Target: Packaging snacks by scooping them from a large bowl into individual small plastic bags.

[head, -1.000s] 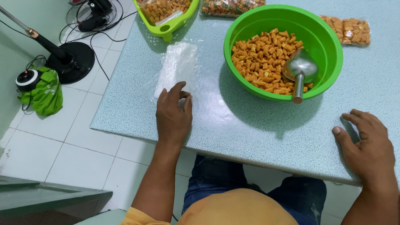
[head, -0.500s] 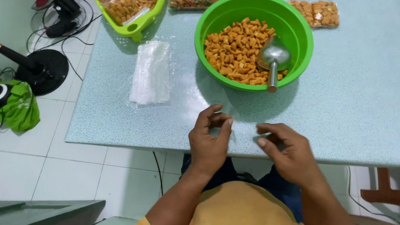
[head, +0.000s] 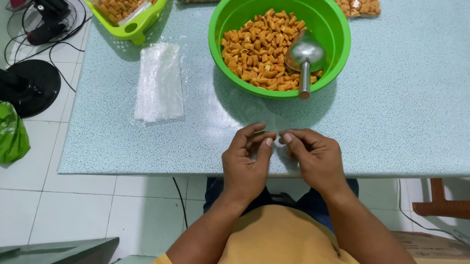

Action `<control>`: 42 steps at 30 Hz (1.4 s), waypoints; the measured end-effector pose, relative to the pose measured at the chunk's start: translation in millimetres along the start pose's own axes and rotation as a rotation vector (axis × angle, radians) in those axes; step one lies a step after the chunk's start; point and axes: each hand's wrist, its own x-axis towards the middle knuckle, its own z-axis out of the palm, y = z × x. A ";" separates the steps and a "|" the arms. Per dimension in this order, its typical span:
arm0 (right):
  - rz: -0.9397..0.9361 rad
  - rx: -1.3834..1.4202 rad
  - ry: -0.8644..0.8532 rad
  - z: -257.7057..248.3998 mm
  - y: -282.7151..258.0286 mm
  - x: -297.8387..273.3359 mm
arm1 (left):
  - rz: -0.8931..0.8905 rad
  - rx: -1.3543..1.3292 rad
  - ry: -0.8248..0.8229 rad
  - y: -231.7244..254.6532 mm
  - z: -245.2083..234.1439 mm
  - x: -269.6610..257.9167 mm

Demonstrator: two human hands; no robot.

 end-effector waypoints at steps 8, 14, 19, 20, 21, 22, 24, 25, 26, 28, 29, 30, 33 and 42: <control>-0.005 0.030 0.029 0.6 -7.5 -0.5 | 0.000 0.030 -0.080 11.2 2.3 -3.4; -0.104 0.004 0.026 -0.2 0.1 -4.7 | -0.062 0.072 -0.096 9.3 5.7 2.4; -0.139 0.020 -0.033 -3.0 -7.5 -3.4 | -0.066 0.085 -0.088 2.1 3.8 8.4; -0.128 0.026 -0.057 -4.2 -7.0 -3.8 | -0.086 0.078 -0.116 1.5 1.5 9.7; -0.120 0.032 -0.080 -5.3 -6.7 -3.4 | -0.105 0.071 -0.144 1.0 -0.6 11.8; -0.122 0.031 -0.080 -5.8 -3.9 -2.4 | -0.103 0.070 -0.144 -3.5 -3.3 13.3; -0.095 0.039 -0.037 -7.0 2.1 -3.5 | -0.227 -0.082 -0.152 -12.7 -9.1 14.1; -0.095 0.039 -0.037 -6.4 0.3 -3.6 | -0.228 -0.082 -0.153 -6.4 -10.9 14.7; -0.088 0.020 -0.027 -5.7 -1.6 -3.7 | -0.339 -0.245 -0.186 0.0 -12.9 15.3; -0.084 0.003 -0.021 -2.1 -7.2 -2.4 | -0.448 -0.407 -0.215 -0.7 -14.9 15.2; -0.096 -0.041 -0.016 -0.2 -10.6 -2.2 | -0.470 -0.463 -0.221 -8.2 -13.9 13.6; -0.108 -0.085 -0.012 1.7 -13.9 -2.0 | -0.492 -0.519 -0.227 -15.7 -13.1 12.0; -0.158 -0.087 -0.061 0.2 -4.6 -2.6 | -0.509 -0.522 -0.239 1.7 -11.9 17.3; 0.161 0.578 -0.398 -23.6 33.2 2.3 | -0.327 -0.247 -0.208 -19.1 -1.7 9.7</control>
